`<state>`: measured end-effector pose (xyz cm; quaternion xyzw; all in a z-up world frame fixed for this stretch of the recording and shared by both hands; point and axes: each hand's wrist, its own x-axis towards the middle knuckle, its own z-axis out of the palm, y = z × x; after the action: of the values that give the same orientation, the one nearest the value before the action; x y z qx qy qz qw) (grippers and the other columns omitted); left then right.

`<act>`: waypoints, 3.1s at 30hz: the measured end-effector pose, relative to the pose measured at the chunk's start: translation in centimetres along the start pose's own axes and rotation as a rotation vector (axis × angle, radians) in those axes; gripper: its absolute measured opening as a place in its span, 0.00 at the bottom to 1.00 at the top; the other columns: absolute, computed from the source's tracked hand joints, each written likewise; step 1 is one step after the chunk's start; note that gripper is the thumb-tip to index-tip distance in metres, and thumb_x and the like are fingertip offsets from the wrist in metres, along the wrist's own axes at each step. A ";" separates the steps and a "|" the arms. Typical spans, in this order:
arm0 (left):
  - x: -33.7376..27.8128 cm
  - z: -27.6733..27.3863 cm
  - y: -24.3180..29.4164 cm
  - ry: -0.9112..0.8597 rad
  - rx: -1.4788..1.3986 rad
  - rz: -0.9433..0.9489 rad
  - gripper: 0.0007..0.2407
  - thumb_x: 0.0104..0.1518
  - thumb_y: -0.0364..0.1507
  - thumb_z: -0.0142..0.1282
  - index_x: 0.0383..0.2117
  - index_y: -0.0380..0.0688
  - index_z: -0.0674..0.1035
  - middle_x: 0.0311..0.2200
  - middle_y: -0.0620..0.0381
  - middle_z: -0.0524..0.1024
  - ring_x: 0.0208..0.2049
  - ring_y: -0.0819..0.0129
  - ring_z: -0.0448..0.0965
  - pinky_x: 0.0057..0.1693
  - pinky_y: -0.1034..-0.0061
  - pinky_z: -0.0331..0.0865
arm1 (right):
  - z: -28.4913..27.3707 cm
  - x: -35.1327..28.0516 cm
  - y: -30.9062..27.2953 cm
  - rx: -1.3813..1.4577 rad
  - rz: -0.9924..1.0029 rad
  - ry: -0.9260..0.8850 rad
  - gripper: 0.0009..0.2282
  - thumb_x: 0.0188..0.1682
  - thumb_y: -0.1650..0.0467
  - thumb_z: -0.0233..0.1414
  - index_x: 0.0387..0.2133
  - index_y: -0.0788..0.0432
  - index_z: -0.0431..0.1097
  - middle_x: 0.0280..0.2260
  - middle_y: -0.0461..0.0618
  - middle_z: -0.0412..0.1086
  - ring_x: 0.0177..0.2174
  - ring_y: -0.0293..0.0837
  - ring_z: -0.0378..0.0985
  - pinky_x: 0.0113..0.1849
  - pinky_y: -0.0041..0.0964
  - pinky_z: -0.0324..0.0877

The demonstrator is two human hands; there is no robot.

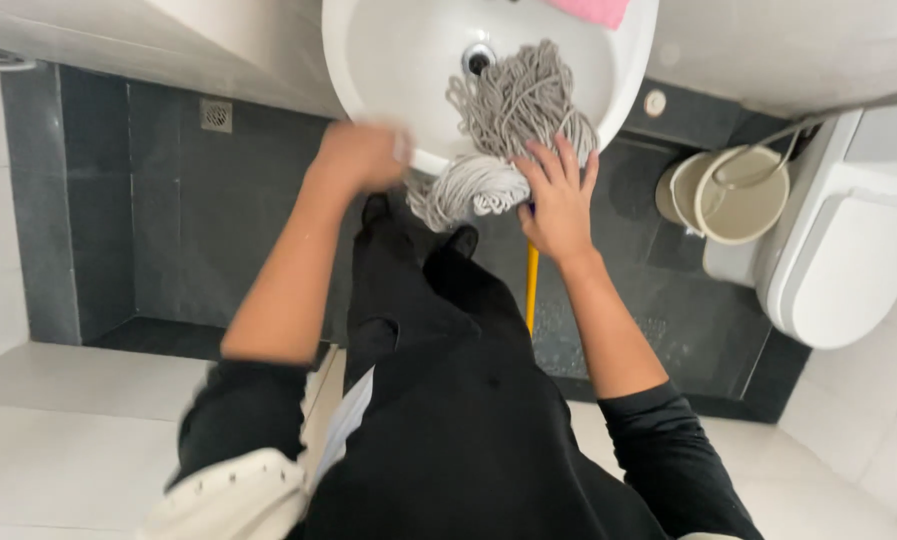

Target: Mopping the floor of a bathroom and rinsing the mop head in a sink.

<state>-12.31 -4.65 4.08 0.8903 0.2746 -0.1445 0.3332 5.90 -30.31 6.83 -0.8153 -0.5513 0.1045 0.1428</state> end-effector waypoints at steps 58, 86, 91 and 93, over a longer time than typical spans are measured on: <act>16.0 -2.0 0.7 -0.117 -0.150 0.551 0.26 0.41 0.32 0.70 0.50 0.49 0.74 0.48 0.52 0.75 0.55 0.49 0.72 0.59 0.52 0.65 | 3.0 11.1 -2.8 0.217 0.547 0.144 0.20 0.37 0.73 0.55 0.46 0.59 0.74 0.35 0.64 0.77 0.38 0.65 0.78 0.42 0.58 0.71; 14.7 0.7 8.3 -0.020 -1.471 0.245 0.13 0.52 0.32 0.65 0.41 0.40 0.80 0.40 0.49 0.84 0.43 0.66 0.85 0.51 0.70 0.79 | 7.2 13.3 0.7 0.574 0.420 0.010 0.27 0.36 0.62 0.63 0.49 0.64 0.74 0.46 0.63 0.77 0.46 0.58 0.79 0.50 0.48 0.70; 14.1 -0.6 10.6 0.123 -0.771 0.291 0.18 0.41 0.41 0.74 0.26 0.39 0.82 0.26 0.52 0.83 0.29 0.62 0.84 0.41 0.68 0.76 | 7.6 13.3 -0.3 0.471 0.615 0.095 0.21 0.42 0.63 0.58 0.48 0.60 0.73 0.45 0.63 0.75 0.47 0.62 0.76 0.48 0.51 0.69; 15.5 1.4 9.9 0.213 -0.728 0.220 0.14 0.42 0.39 0.70 0.22 0.40 0.81 0.21 0.52 0.82 0.24 0.59 0.83 0.38 0.67 0.76 | 8.3 13.6 -0.5 0.339 0.662 0.059 0.17 0.44 0.63 0.57 0.44 0.59 0.75 0.43 0.65 0.75 0.46 0.65 0.75 0.47 0.54 0.69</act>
<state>5.85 -5.72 1.33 0.7480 0.2437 0.0922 0.6104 7.78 -16.54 -0.91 -0.9169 -0.2282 0.2114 0.2499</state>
